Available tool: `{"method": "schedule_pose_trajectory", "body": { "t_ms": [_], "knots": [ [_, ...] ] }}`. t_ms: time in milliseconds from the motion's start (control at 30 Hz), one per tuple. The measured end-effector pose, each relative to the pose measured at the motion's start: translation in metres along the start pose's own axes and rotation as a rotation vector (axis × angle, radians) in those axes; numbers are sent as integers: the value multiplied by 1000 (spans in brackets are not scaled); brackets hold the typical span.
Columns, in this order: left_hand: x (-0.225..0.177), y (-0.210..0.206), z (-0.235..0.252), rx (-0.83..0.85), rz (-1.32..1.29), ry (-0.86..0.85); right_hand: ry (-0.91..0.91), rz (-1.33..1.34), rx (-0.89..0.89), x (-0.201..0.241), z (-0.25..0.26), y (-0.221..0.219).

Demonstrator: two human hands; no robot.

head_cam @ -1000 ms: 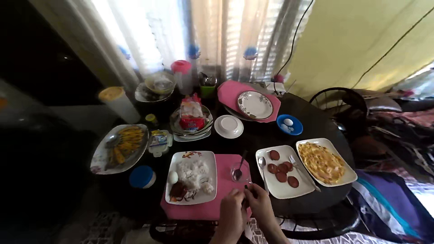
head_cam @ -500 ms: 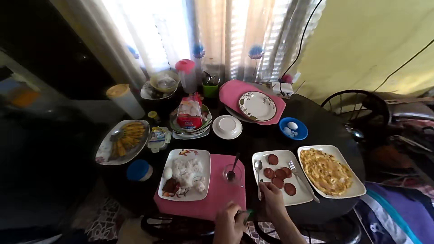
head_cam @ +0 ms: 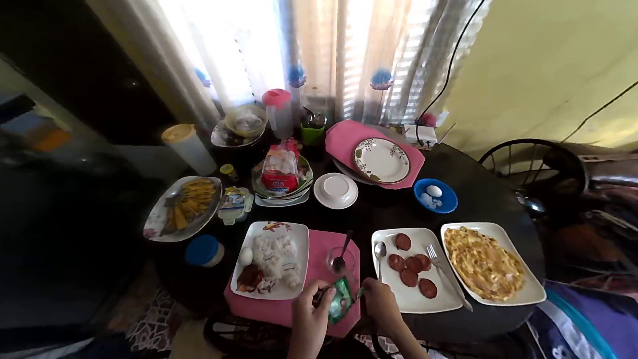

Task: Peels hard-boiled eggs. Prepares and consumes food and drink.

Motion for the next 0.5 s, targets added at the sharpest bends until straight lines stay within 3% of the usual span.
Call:
{"method": "schedule_pose_trajectory", "body": {
  "t_ms": [100, 133, 200, 300, 400, 500],
  "knots": [
    [-4, -8, 20, -1, -97, -18, 125, 142, -56, -10, -4, 10],
    [-5, -11, 27, -2, -137, -13, 222, 334, -54, -13, -6, 9],
    [-5, -19, 42, 0, -223, 14, 328, 960, 79, -13, -11, 4],
    [5, -31, 63, 37, -309, 44, 247, 1621, 157, -2, -18, 7],
    [19, -36, 79, 121, -255, 69, 296, 1663, 102, 5, -14, 17],
    [25, -24, 94, 321, -21, 182, 457, 1344, -65, 2, -8, 25]
  ]
}}
Point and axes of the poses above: each hand's wrist, its own z-axis towards the middle knuckle, its own y-axis out of the back of the hand, x = y × z, the point moved 1 cm from there along z, towards the middle knuckle, and after that the axes turned 8 degrees about x, right-handed, at the moved point
